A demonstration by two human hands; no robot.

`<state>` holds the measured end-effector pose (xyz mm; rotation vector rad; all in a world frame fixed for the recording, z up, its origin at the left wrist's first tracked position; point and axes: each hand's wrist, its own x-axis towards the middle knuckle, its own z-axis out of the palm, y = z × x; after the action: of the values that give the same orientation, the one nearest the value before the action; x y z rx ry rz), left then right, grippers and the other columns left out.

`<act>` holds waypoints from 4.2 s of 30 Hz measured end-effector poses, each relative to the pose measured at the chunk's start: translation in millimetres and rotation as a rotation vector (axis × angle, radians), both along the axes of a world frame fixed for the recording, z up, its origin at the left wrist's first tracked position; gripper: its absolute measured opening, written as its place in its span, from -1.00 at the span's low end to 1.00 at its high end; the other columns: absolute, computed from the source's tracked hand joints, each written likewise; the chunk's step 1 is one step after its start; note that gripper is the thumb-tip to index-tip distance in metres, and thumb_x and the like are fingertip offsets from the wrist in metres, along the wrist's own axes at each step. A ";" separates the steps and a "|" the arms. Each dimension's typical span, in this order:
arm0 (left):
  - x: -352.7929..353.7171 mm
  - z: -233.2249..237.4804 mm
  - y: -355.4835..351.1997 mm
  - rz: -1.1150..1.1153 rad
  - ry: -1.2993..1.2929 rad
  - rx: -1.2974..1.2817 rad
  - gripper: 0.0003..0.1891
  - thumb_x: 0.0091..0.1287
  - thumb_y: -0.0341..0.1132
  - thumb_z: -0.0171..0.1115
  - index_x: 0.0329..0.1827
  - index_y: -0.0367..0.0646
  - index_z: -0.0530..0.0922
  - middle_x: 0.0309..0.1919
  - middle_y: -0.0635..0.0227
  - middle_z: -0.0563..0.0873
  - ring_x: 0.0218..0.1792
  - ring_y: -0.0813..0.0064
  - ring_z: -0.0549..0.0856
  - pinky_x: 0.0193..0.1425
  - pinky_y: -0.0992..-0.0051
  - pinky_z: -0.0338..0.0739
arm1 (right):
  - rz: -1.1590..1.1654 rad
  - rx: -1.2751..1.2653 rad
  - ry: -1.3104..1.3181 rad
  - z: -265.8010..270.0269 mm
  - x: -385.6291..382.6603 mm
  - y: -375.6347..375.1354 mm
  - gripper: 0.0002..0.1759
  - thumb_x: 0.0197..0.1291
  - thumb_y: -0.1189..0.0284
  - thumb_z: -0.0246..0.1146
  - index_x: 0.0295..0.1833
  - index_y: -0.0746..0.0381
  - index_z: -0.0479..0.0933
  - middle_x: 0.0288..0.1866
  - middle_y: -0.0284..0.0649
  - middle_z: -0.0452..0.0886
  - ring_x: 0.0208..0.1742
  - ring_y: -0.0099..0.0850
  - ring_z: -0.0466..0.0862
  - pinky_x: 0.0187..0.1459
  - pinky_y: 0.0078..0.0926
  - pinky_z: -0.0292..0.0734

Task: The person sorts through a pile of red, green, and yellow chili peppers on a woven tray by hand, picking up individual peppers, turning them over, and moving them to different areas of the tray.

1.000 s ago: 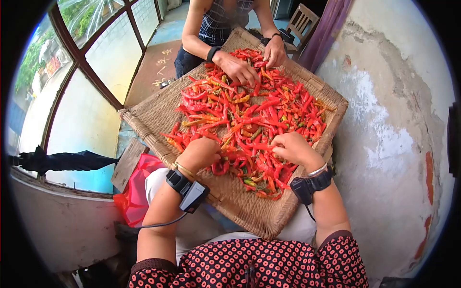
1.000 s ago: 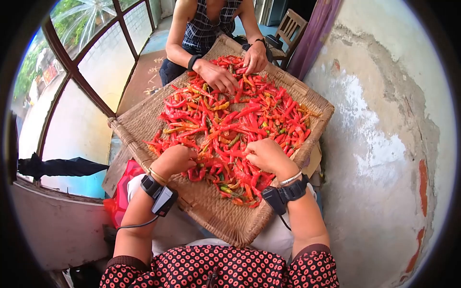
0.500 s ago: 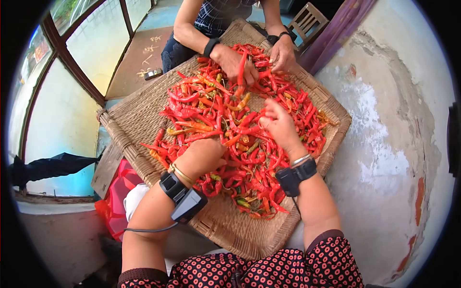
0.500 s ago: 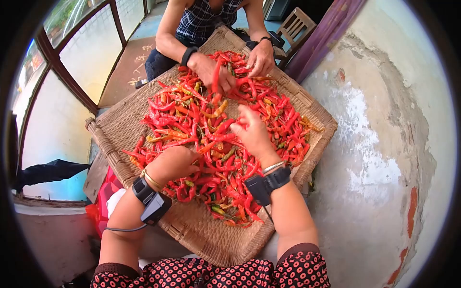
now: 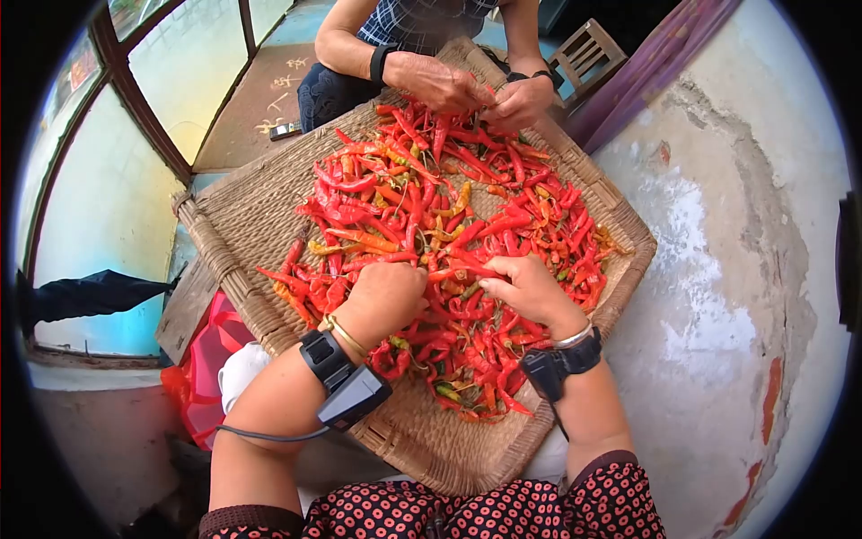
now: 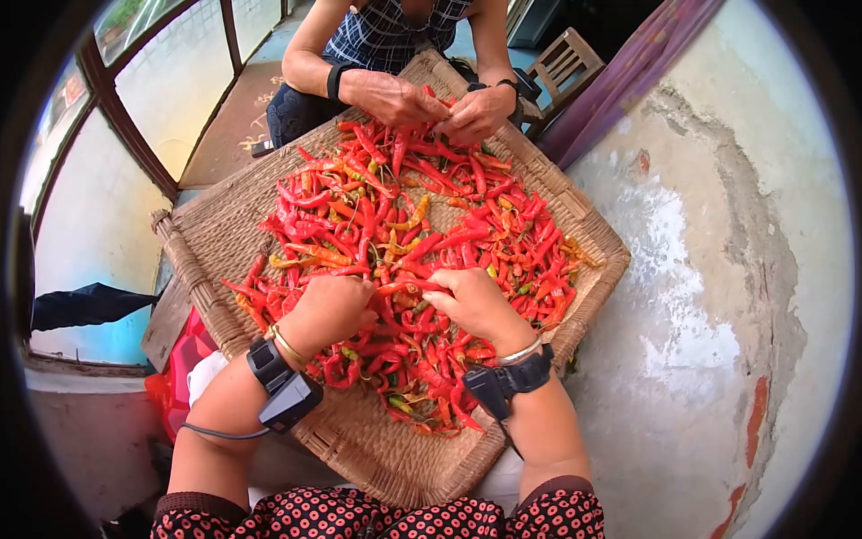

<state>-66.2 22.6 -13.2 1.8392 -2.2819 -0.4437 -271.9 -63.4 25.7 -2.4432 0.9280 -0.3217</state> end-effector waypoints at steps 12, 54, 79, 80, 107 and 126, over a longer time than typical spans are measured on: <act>1.9 1.3 -1.2 0.041 -0.009 0.040 -0.64 0.04 -0.10 0.28 -0.29 -0.22 0.50 -0.48 0.13 0.63 -0.40 0.12 0.65 -0.33 0.21 0.53 | -0.179 -0.037 -0.074 -15.2 11.6 -12.7 -0.68 0.02 0.42 0.25 -0.06 0.24 0.51 -0.18 -0.06 0.56 -0.11 -0.11 0.56 -0.04 -0.30 0.46; 4.5 3.6 -10.6 0.136 0.329 -0.121 -0.73 0.05 -0.28 0.28 -0.19 -0.17 0.57 -0.33 0.16 0.62 -0.30 0.12 0.63 -0.25 0.25 0.51 | -0.036 0.507 0.030 -18.5 -17.0 -19.7 -0.78 0.15 0.38 0.16 -0.20 0.32 0.55 -0.53 -0.32 0.55 -0.51 -0.54 0.56 -0.41 -0.55 0.46; 15.8 29.9 -16.4 -0.011 0.507 0.095 -0.89 0.12 -0.41 0.27 -0.37 -0.26 0.55 -0.65 0.32 0.55 -0.58 0.66 0.50 -0.45 0.61 0.43 | 0.031 -0.179 0.002 -47.5 26.3 7.3 -0.72 0.01 0.31 0.28 -0.15 0.15 0.50 -0.34 -0.15 0.49 -0.30 -0.17 0.57 -0.29 -0.24 0.48; 17.1 33.1 -17.3 -0.019 0.491 0.095 -0.89 0.12 -0.41 0.27 -0.37 -0.26 0.55 -0.65 0.32 0.55 -0.58 0.66 0.50 -0.45 0.61 0.43 | 0.022 -0.182 -0.013 -47.8 25.7 6.0 -0.72 0.01 0.31 0.28 -0.15 0.15 0.50 -0.34 -0.15 0.49 -0.30 -0.17 0.57 -0.29 -0.24 0.48; -24.9 1.4 -22.0 -0.186 0.328 -0.093 -0.76 0.12 -0.30 0.18 -0.15 -0.15 0.53 -0.24 0.16 0.61 -0.26 0.13 0.62 -0.21 0.27 0.54 | -0.136 0.016 0.344 -23.7 -20.1 -15.3 -0.74 -0.06 0.29 0.30 -0.25 0.17 0.53 -0.26 -0.10 0.60 -0.13 -0.15 0.59 -0.11 -0.20 0.47; -27.4 20.3 -15.7 -0.207 0.294 -0.246 -0.51 0.06 -0.23 0.33 0.07 -0.10 0.43 0.10 0.10 0.44 -0.21 0.08 0.64 -0.22 0.31 0.58 | 0.119 0.236 -0.046 -12.6 -13.6 0.3 -0.76 -0.06 0.31 0.16 -0.39 0.29 0.54 -0.40 -0.07 0.59 -0.30 -0.14 0.60 -0.25 -0.25 0.46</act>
<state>-93.7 7.0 7.2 1.3342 -2.2165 -0.4102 -285.6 -63.1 13.1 -2.2521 0.7518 -0.2124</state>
